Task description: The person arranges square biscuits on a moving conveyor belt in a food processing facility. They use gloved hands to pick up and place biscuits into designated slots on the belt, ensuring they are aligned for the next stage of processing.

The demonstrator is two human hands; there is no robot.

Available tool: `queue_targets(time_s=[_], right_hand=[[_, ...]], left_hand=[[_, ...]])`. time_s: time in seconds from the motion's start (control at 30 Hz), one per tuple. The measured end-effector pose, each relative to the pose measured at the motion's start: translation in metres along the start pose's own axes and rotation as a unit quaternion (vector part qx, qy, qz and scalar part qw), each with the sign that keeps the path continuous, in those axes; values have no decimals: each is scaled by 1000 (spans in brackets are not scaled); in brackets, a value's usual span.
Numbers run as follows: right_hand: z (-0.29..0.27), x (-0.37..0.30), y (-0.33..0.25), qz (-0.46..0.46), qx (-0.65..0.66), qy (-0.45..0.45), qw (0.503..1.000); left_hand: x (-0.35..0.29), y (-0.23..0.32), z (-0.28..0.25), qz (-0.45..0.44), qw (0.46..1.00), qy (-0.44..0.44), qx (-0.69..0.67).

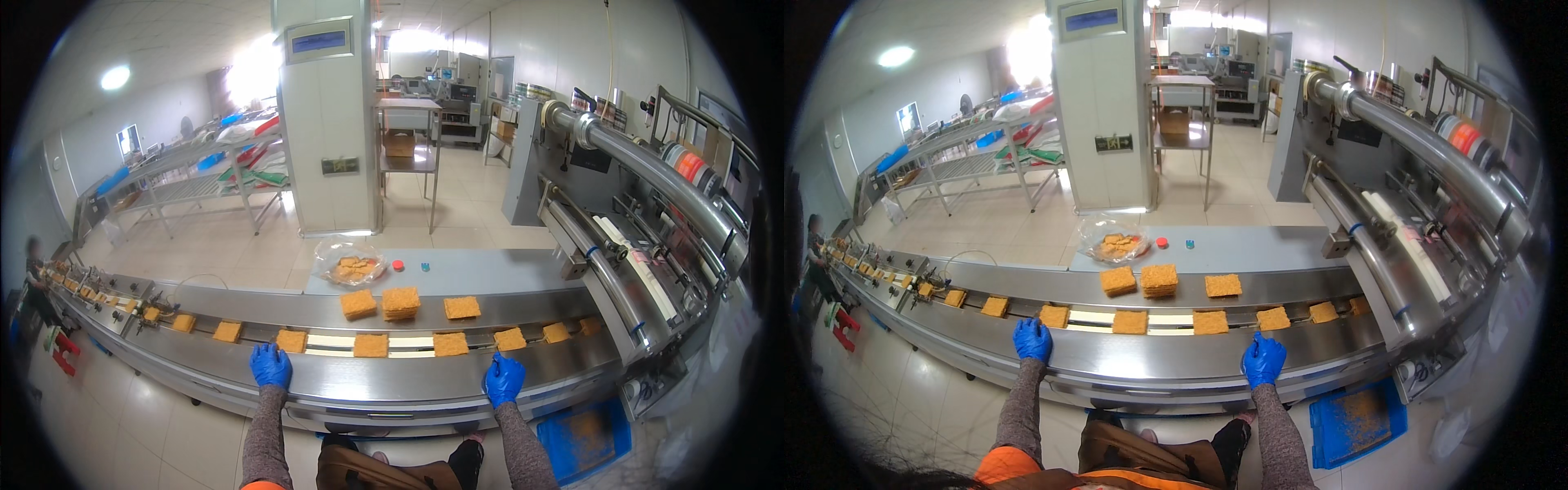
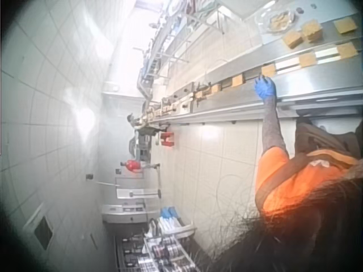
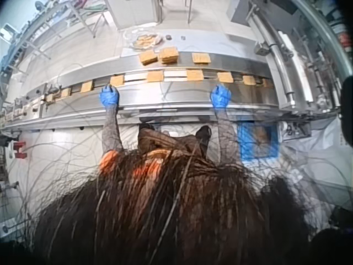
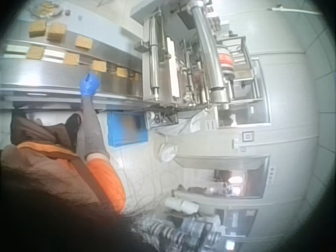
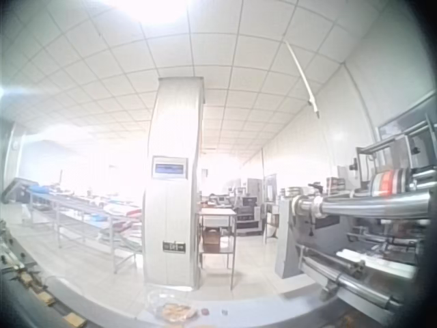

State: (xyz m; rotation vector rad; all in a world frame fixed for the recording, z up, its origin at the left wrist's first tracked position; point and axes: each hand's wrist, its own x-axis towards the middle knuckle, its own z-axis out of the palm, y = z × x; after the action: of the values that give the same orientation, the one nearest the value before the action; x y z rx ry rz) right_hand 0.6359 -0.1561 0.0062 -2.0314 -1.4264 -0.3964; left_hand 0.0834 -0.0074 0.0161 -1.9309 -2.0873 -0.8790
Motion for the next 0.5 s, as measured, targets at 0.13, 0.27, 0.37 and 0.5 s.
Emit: queue_targets(time_s=[0.13, 0.27, 0.37, 0.5], right_hand=[[0, 0, -1, 2, 3, 6, 1000], [-4, -1, -5, -2, 0, 21, 1000], [-4, 1, -6, -15, 2, 32, 999], [-5, 1, -5, -21, -5, 36, 999]], left_hand=[[-1, 1, 0, 3, 1000, 15, 9], [2, 2, -3, 2, 1000, -3, -4], [0, -5, 5, 14, 1000, 23, 9], [2, 4, -5, 0, 1000, -11, 0]])
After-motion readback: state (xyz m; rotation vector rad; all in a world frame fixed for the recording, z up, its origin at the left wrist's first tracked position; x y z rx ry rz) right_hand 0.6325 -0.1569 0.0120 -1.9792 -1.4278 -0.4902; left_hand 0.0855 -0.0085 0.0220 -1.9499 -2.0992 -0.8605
